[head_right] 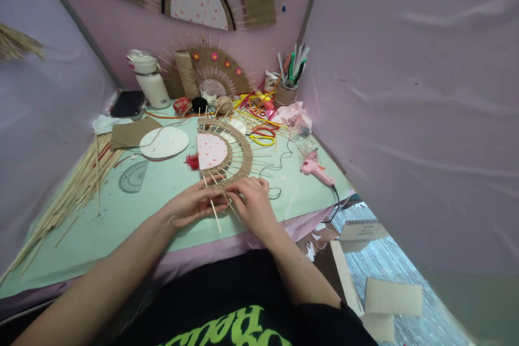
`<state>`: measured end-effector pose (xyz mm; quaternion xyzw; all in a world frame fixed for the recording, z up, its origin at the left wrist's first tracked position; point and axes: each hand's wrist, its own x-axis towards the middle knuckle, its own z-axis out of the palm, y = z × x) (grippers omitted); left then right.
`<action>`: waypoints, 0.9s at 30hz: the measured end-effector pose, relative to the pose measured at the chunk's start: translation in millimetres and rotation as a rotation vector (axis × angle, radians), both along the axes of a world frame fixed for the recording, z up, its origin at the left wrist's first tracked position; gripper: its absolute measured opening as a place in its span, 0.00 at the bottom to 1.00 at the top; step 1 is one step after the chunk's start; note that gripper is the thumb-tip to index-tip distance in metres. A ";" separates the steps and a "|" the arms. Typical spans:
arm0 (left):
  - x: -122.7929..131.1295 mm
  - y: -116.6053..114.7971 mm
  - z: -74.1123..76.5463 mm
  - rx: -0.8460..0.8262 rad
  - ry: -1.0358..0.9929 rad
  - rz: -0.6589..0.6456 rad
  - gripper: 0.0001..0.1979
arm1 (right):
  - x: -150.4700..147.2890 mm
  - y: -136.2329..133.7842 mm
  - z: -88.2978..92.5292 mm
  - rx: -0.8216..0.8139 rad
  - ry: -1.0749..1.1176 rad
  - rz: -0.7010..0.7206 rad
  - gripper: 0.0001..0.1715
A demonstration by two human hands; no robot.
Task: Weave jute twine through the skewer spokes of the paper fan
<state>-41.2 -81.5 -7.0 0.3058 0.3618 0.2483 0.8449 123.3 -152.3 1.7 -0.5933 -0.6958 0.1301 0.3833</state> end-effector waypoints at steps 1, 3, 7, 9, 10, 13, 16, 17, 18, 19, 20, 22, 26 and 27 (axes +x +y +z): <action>0.8 -0.4 0.0 0.007 0.009 0.002 0.27 | -1.1 0.4 -0.3 -0.015 -0.010 0.009 0.05; 2.3 -1.2 0.2 0.022 0.014 0.015 0.26 | -2.4 0.6 -0.9 -0.052 -0.036 0.027 0.06; 4.4 -2.1 1.6 0.021 0.011 0.039 0.27 | -2.0 0.0 -1.6 -0.108 -0.089 0.030 0.05; 5.2 -2.3 2.9 0.017 0.022 0.043 0.29 | -1.1 -0.4 -1.4 -0.124 -0.107 0.032 0.05; 5.5 -2.5 3.5 0.018 0.026 0.044 0.30 | -0.7 -0.9 -0.9 -0.130 -0.112 0.035 0.05; 6.5 -3.1 4.1 0.023 0.034 0.051 0.31 | -0.1 -4.6 2.5 -0.136 -0.113 0.050 0.05; 6.6 -3.4 1.6 0.033 0.039 0.059 0.31 | 2.5 -12.1 10.8 -0.122 -0.094 0.076 0.08; 6.3 -3.2 0.3 0.036 0.042 0.058 0.31 | 5.3 -14.7 14.4 -0.110 -0.085 0.084 0.11; 5.8 -3.0 -1.1 0.040 0.047 0.055 0.31 | 10.1 -17.0 18.1 -0.092 -0.077 0.086 0.13; 5.4 -2.6 -2.5 0.044 0.054 0.050 0.31 | 17.2 -18.6 21.3 -0.067 -0.068 0.078 0.15; 4.9 -2.1 -3.5 0.047 0.060 0.045 0.31 | 27.0 -19.3 23.7 -0.035 -0.060 0.051 0.16; 4.3 -1.3 -4.5 0.049 0.071 0.039 0.31 | 55.8 -17.8 24.4 0.040 -0.054 -0.074 0.16; 4.8 -0.8 -2.8 0.050 0.089 0.041 0.31 | 135.6 -9.1 7.7 0.021 -0.190 -0.517 0.17; 5.3 -1.0 -2.0 0.049 0.094 0.043 0.30 | 154.5 -7.1 1.1 -0.071 -0.260 -0.589 0.18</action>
